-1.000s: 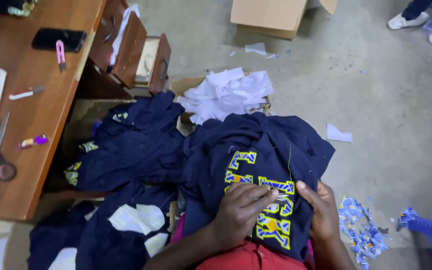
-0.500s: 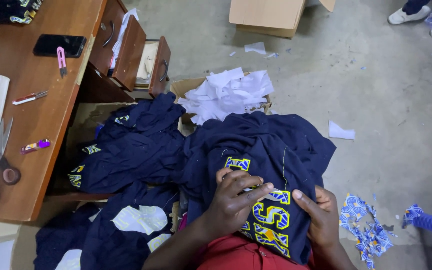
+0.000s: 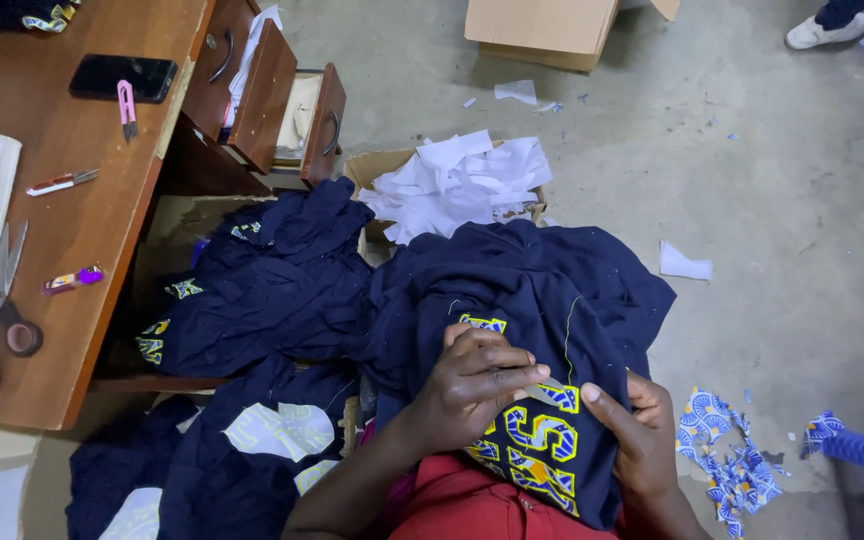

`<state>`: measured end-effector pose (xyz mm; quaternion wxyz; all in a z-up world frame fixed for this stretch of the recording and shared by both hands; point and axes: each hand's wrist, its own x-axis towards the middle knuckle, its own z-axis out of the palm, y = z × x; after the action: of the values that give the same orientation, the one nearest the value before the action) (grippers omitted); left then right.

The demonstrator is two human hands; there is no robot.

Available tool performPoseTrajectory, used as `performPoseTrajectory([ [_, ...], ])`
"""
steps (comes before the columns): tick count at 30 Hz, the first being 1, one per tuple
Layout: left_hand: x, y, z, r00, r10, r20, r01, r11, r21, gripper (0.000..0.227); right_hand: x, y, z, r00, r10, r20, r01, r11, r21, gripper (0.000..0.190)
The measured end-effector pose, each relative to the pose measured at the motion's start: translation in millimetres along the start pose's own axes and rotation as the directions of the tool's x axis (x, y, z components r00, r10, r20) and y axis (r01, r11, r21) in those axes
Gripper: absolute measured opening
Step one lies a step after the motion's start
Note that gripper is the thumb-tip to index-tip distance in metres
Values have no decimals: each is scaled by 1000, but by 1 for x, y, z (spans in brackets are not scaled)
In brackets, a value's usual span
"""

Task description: The person is manually removing the white stabilizer backing from the inside of an embroidered navy blue sweatshirt using their fingers.

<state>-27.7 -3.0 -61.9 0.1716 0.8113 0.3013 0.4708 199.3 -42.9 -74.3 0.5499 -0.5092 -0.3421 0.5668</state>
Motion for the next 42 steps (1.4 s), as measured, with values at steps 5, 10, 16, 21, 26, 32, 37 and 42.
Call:
performPoseTrajectory([
  [5,0,-4,1,998,18,58,-12,993,-115,27,-2,-1,3,999,-32,22,33,998,-46,23],
  [10,-2,-3,9,1000,18,0,-18,992,-127,25,-2,0,4,998,-54,45,56,997,-49,27],
  [16,-6,3,7,999,-47,-21,44,989,-138,25,-1,2,2,999,-36,34,37,999,-28,25],
  [21,0,10,-4,961,-257,-97,236,953,-187,24,0,6,1,1000,-22,-7,21,999,-41,23],
  [26,-5,-1,-1,955,-238,179,274,936,-219,56,3,11,-2,986,-51,156,68,992,-110,25],
  [32,7,-19,8,976,-122,183,160,964,-211,33,5,8,0,968,-91,236,132,977,-168,26],
  [37,26,-7,-6,964,-117,239,165,968,-192,26,9,13,-9,970,-87,228,133,972,-193,28],
  [42,20,-25,-15,981,-193,-22,191,980,-59,32,5,13,-9,982,-35,183,60,990,-129,28],
])
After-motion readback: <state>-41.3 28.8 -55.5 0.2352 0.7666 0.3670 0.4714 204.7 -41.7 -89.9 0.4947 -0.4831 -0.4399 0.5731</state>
